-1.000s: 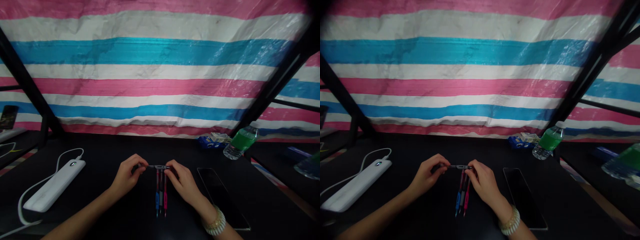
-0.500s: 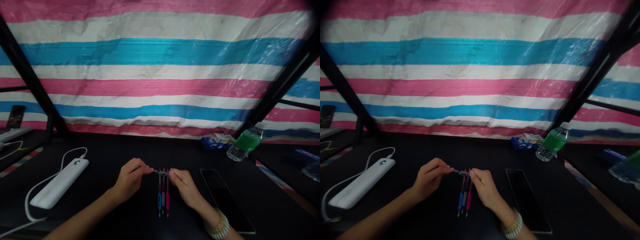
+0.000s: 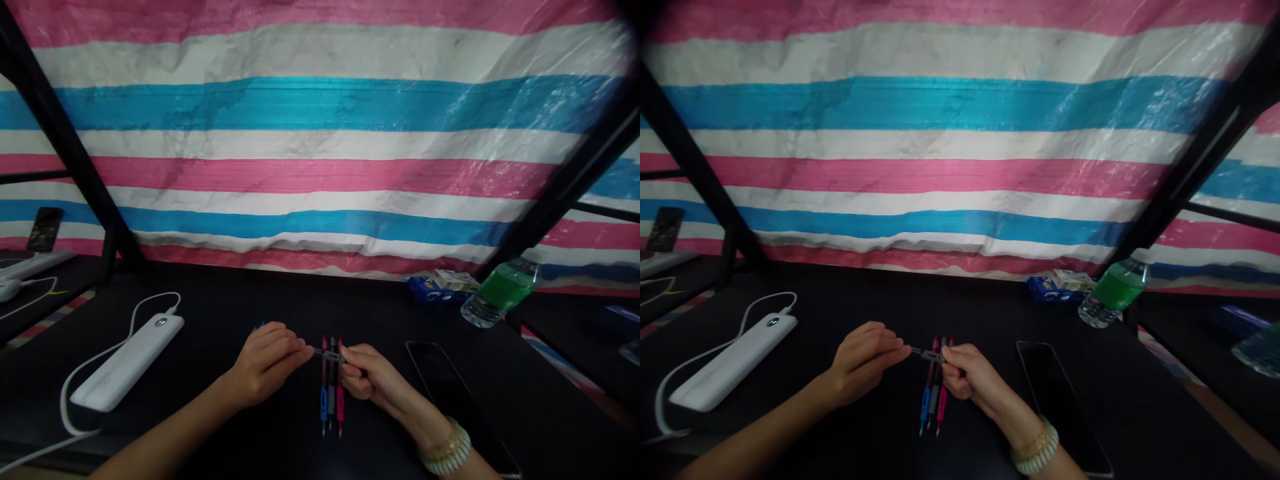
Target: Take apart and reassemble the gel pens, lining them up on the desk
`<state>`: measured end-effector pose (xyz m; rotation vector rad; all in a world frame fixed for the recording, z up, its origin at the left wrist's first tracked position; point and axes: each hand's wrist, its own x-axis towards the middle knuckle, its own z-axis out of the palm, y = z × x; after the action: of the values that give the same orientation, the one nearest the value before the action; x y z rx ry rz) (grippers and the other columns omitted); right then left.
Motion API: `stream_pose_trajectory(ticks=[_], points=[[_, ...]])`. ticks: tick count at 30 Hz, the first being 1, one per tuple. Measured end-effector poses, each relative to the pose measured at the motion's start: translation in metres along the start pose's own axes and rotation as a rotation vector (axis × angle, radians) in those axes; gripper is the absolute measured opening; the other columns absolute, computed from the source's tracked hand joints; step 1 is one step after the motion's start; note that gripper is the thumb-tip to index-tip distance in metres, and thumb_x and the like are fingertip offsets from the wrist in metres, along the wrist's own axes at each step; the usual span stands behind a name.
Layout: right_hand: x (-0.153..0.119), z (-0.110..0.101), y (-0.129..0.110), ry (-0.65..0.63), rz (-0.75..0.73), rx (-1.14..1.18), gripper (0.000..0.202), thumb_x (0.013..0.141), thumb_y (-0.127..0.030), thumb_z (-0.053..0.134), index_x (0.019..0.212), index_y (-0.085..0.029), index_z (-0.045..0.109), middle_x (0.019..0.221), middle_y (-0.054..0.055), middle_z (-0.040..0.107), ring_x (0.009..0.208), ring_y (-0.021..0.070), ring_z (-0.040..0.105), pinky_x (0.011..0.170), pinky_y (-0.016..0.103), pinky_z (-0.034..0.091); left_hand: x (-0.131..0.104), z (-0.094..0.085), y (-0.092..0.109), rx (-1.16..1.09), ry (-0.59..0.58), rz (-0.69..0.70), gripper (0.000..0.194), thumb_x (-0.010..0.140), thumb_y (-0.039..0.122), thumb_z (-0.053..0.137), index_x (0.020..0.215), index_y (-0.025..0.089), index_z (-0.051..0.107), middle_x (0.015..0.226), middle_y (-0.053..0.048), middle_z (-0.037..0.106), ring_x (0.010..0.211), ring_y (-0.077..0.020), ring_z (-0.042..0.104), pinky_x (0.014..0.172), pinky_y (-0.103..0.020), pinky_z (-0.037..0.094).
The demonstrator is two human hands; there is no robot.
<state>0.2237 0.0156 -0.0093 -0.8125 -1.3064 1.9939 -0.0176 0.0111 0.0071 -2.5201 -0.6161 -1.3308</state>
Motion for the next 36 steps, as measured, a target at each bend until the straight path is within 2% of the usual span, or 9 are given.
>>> stream_pose_trajectory(ticks=[3, 6, 10, 12, 15, 18, 23, 28, 36], points=[[0.0, 0.002, 0.0, -0.014, 0.031, 0.002, 0.05, 0.081, -0.058, 0.061, 0.057, -0.019, 0.043, 0.04, -0.01, 0.03, 0.037, 0.0039, 0.016, 0.04, 0.023, 0.008, 0.009, -0.005, -0.001, -0.088, 0.017, -0.131, 0.027, 0.088, 0.009, 0.059, 0.101, 0.029, 0.071, 0.086, -0.002, 0.072, 0.086, -0.0182, 0.066, 0.079, -0.036, 0.052], [0.0, 0.006, 0.002, -0.019, 0.029, -0.069, 0.051, 0.08, -0.064, 0.06, 0.061, -0.018, 0.049, 0.044, -0.01, 0.032, 0.038, 0.0045, 0.019, 0.04, 0.022, 0.012, 0.02, -0.007, 0.003, -0.394, 0.135, -0.352, 0.022, 0.084, 0.012, 0.067, 0.101, 0.025, 0.071, 0.093, -0.006, 0.068, 0.093, -0.0215, 0.064, 0.081, -0.037, 0.054], [-0.004, 0.014, 0.003, -0.074, -0.092, -0.405, 0.055, 0.09, -0.064, 0.045, 0.074, -0.014, 0.063, 0.045, -0.007, 0.038, 0.041, 0.0073, 0.03, 0.045, 0.021, 0.024, 0.023, -0.001, 0.007, -0.97, 0.281, -0.697, 0.053, 0.079, 0.014, 0.073, 0.126, 0.029, 0.054, 0.112, -0.007, 0.058, 0.083, -0.0168, 0.067, 0.07, -0.03, 0.057], [-0.007, 0.018, 0.001, -0.069, -0.167, -0.54, 0.054, 0.095, -0.059, 0.039, 0.087, -0.014, 0.068, 0.047, -0.007, 0.041, 0.044, 0.0088, 0.036, 0.05, 0.022, 0.031, 0.022, 0.003, 0.007, -1.112, 0.354, -0.844, 0.06, 0.076, 0.013, 0.075, 0.127, 0.03, 0.05, 0.104, -0.003, 0.06, 0.084, -0.0163, 0.068, 0.072, -0.028, 0.056], [-0.01, 0.021, -0.002, 0.013, -0.243, -0.626, 0.051, 0.099, -0.054, 0.034, 0.109, -0.015, 0.064, 0.048, -0.008, 0.042, 0.045, 0.0107, 0.041, 0.055, 0.024, 0.036, 0.021, 0.005, 0.004, -1.179, 0.441, -1.009, 0.058, 0.075, 0.016, 0.077, 0.123, 0.027, 0.048, 0.092, 0.0, 0.064, 0.081, -0.0145, 0.068, 0.071, -0.025, 0.055], [-0.01, 0.022, -0.006, 0.104, -0.304, -0.665, 0.049, 0.1, -0.053, 0.032, 0.116, -0.016, 0.06, 0.049, -0.008, 0.043, 0.047, 0.0122, 0.042, 0.058, 0.026, 0.037, 0.023, 0.003, 0.003, -1.203, 0.436, -1.052, 0.053, 0.076, 0.02, 0.076, 0.121, 0.025, 0.049, 0.094, -0.002, 0.065, 0.076, -0.0132, 0.067, 0.069, -0.026, 0.056], [-0.007, 0.019, -0.006, 0.223, -0.329, -0.683, 0.045, 0.099, -0.051, 0.034, 0.112, -0.017, 0.061, 0.049, -0.008, 0.041, 0.048, 0.013, 0.041, 0.058, 0.027, 0.036, 0.021, 0.004, 0.003, -1.221, 0.36, -1.022, 0.04, 0.077, 0.019, 0.076, 0.111, 0.022, 0.056, 0.094, -0.002, 0.062, 0.075, -0.0132, 0.065, 0.065, -0.027, 0.058], [-0.005, 0.016, -0.003, 0.267, -0.34, -0.652, 0.046, 0.099, -0.052, 0.034, 0.109, -0.017, 0.061, 0.05, -0.007, 0.041, 0.05, 0.0133, 0.041, 0.057, 0.026, 0.034, 0.017, 0.008, -0.001, -1.203, 0.344, -1.018, 0.031, 0.072, 0.018, 0.079, 0.095, 0.018, 0.059, 0.088, -0.001, 0.063, 0.071, -0.0139, 0.065, 0.062, -0.029, 0.059], [-0.006, 0.017, -0.004, 0.301, -0.333, -0.656, 0.045, 0.099, -0.051, 0.035, 0.108, -0.016, 0.061, 0.05, -0.007, 0.041, 0.05, 0.013, 0.041, 0.056, 0.026, 0.033, 0.021, 0.002, -0.008, -1.112, 0.352, -1.122, 0.036, 0.072, 0.02, 0.08, 0.102, 0.018, 0.061, 0.092, -0.002, 0.065, 0.071, -0.0132, 0.067, 0.062, -0.027, 0.059]])
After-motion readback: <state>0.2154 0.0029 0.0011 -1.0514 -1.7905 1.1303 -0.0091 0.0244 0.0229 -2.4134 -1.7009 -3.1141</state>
